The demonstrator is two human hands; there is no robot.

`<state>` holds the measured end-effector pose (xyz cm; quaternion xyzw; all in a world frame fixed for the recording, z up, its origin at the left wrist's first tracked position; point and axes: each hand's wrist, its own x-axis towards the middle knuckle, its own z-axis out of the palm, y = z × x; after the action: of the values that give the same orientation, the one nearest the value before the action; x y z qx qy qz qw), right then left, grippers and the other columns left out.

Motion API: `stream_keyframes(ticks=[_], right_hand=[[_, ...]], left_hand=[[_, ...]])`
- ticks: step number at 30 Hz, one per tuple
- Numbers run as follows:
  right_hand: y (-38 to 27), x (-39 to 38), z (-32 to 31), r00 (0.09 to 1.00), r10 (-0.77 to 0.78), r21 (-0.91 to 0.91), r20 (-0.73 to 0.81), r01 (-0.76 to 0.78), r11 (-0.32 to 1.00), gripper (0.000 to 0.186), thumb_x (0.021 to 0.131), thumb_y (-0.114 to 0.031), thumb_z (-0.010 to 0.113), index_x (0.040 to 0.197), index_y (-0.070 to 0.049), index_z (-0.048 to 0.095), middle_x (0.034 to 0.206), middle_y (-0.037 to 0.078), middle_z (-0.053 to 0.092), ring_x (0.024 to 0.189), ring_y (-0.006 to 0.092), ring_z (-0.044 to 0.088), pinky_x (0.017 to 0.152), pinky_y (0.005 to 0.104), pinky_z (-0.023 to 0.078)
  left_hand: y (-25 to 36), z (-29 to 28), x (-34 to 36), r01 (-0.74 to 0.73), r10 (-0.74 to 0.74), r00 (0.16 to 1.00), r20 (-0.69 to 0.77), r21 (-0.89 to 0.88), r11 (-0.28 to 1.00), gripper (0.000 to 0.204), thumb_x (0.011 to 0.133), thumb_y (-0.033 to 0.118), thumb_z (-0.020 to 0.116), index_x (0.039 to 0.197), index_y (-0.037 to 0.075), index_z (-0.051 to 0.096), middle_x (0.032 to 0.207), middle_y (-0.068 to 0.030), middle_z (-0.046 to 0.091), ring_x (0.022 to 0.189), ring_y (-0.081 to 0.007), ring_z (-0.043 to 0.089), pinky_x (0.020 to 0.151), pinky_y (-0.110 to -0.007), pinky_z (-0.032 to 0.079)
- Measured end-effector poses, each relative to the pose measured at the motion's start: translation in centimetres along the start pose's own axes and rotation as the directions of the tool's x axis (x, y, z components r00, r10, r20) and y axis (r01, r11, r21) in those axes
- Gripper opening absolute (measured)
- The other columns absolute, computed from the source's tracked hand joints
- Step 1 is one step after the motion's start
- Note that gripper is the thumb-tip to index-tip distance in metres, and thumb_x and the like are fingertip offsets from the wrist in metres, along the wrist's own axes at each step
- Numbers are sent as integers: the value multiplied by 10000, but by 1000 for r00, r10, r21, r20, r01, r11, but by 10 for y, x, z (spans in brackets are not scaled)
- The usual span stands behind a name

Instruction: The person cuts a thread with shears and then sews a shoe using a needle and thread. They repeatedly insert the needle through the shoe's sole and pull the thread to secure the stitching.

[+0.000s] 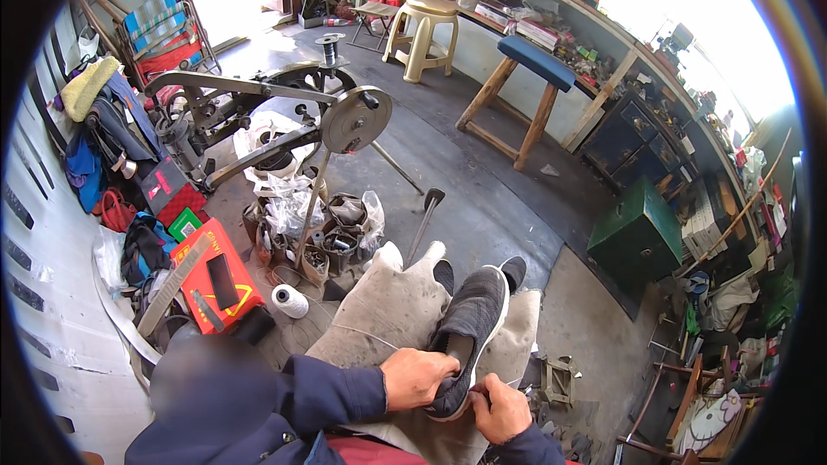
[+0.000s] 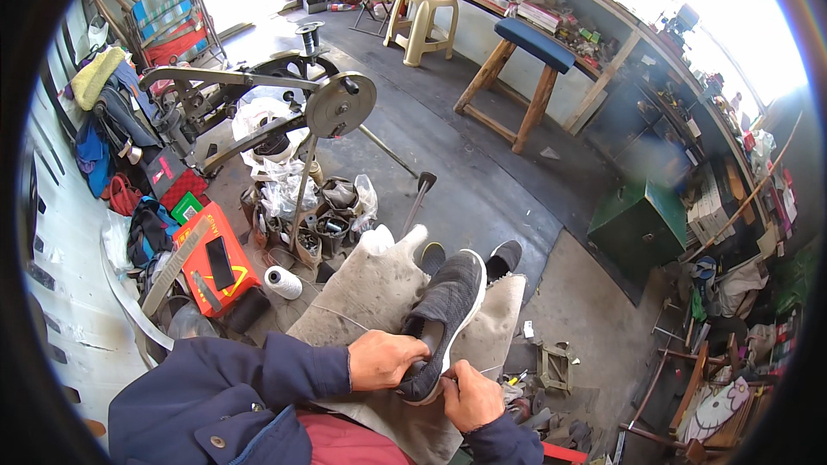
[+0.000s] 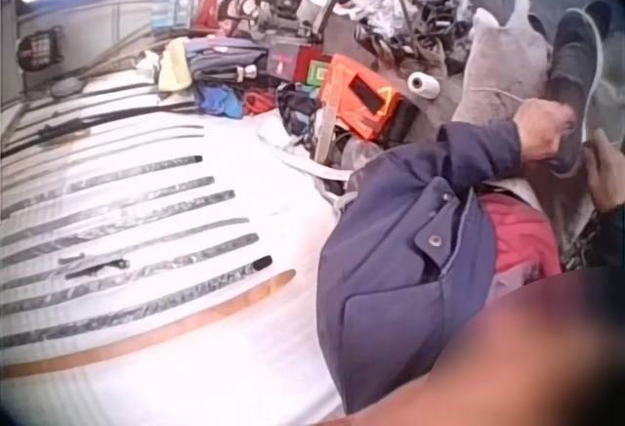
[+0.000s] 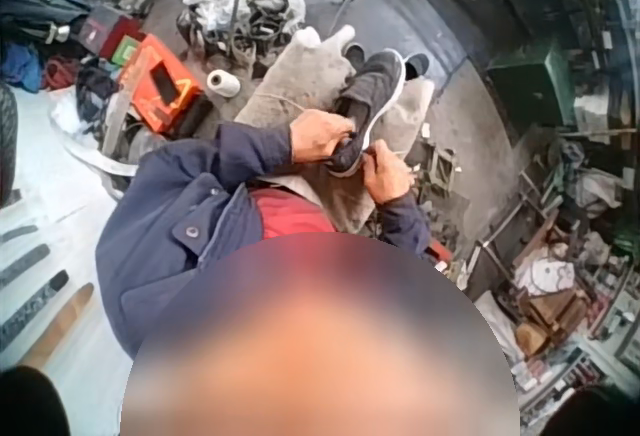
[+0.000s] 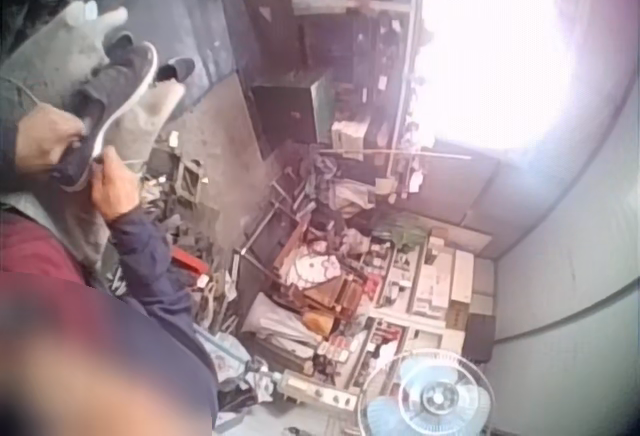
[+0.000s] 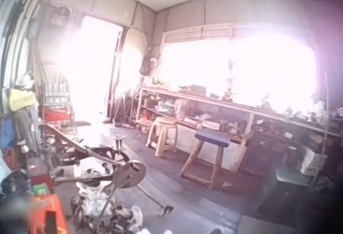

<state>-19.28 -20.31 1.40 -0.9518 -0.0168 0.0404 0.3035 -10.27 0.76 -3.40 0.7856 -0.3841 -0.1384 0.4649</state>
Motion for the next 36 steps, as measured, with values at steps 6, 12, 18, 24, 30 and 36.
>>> stream_keyframes(ticks=[6,12,18,24,30,36], right_hand=[[8,4,2,991,102,212,86,-118,970,162,893,-81,785,932,16,661,793,157,740,704,254,730,668,361,562],[23,9,-1,944,235,281,233,-297,913,372,784,-245,947,917,-1,700,787,120,755,698,167,716,676,321,564],[15,10,-4,970,235,-167,59,-223,960,470,718,-374,968,731,-9,672,595,139,668,540,267,680,555,364,533],[32,-8,-5,973,228,-341,-36,-226,912,557,737,-502,917,659,-20,650,544,159,609,513,306,654,533,421,509],[58,-50,-7,897,415,597,150,-417,685,436,873,-355,824,1061,4,664,714,68,638,610,150,598,556,288,466],[23,-45,25,958,80,960,277,-272,-64,810,951,-278,724,1601,0,330,845,72,575,613,99,452,576,251,404]], left_hand=[[1,0,8,195,-182,963,197,-50,980,157,928,124,610,1048,44,671,888,-245,700,878,-455,684,760,-519,542],[-10,-1,7,234,-192,937,292,-117,965,205,859,154,597,1000,61,713,909,-237,720,894,-455,692,797,-520,552],[-10,-4,5,173,-137,940,312,-91,981,221,901,140,614,1080,65,720,908,-228,721,885,-432,702,795,-494,551],[-5,-5,-1,213,-145,957,251,-272,938,218,961,129,615,1129,34,716,953,-192,749,896,-325,739,823,-396,564],[0,-8,-10,231,-211,972,106,-604,762,317,1011,293,676,1128,0,704,959,-183,747,873,-285,733,807,-367,554],[11,-2,-4,208,-190,977,92,-257,944,376,985,395,685,957,23,633,808,-225,643,727,-397,627,675,-433,496]])
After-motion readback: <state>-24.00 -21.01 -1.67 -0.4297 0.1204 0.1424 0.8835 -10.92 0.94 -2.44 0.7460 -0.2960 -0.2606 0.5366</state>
